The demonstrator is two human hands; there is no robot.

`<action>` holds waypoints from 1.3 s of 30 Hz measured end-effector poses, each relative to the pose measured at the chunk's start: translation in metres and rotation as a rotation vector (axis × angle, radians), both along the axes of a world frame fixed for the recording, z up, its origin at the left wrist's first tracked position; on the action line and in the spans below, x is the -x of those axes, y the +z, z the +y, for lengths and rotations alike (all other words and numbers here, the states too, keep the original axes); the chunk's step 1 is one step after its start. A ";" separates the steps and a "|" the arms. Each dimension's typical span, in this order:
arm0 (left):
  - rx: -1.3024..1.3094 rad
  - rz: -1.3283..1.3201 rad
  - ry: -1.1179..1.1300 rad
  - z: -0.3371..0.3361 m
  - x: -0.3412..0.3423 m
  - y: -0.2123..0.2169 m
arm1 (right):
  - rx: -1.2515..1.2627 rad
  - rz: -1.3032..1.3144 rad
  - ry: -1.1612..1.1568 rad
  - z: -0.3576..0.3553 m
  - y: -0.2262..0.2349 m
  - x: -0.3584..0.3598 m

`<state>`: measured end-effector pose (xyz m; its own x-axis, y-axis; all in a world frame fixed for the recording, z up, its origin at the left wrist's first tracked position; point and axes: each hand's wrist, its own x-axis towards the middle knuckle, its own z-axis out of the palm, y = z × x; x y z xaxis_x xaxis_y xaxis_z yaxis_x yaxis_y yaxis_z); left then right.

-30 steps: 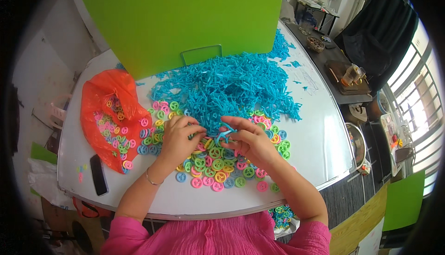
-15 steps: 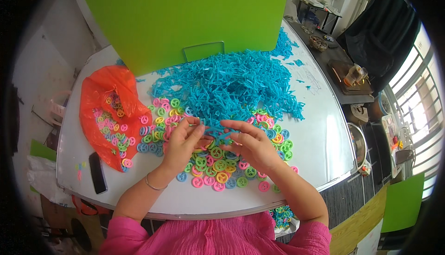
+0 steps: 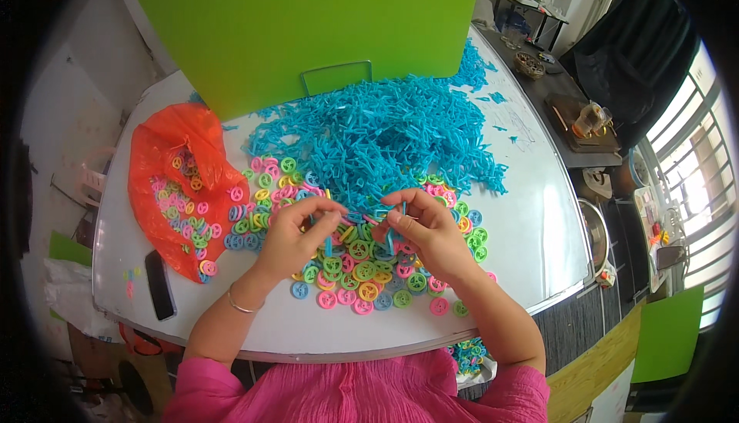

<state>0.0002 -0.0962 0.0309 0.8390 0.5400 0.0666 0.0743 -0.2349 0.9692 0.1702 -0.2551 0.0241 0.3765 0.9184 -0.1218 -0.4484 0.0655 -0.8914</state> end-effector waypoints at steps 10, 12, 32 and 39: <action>-0.387 0.222 -0.032 -0.005 0.006 0.016 | 0.020 -0.127 0.019 -0.001 -0.002 0.003; -0.583 0.212 0.016 -0.006 0.006 0.009 | 0.043 -0.147 0.020 -0.002 -0.004 0.004; -0.080 -0.039 -0.009 -0.027 0.000 -0.007 | -0.025 0.263 -0.006 0.005 -0.013 0.020; -0.597 -0.275 0.128 -0.036 -0.001 -0.011 | 0.005 0.210 -0.024 0.005 -0.022 0.031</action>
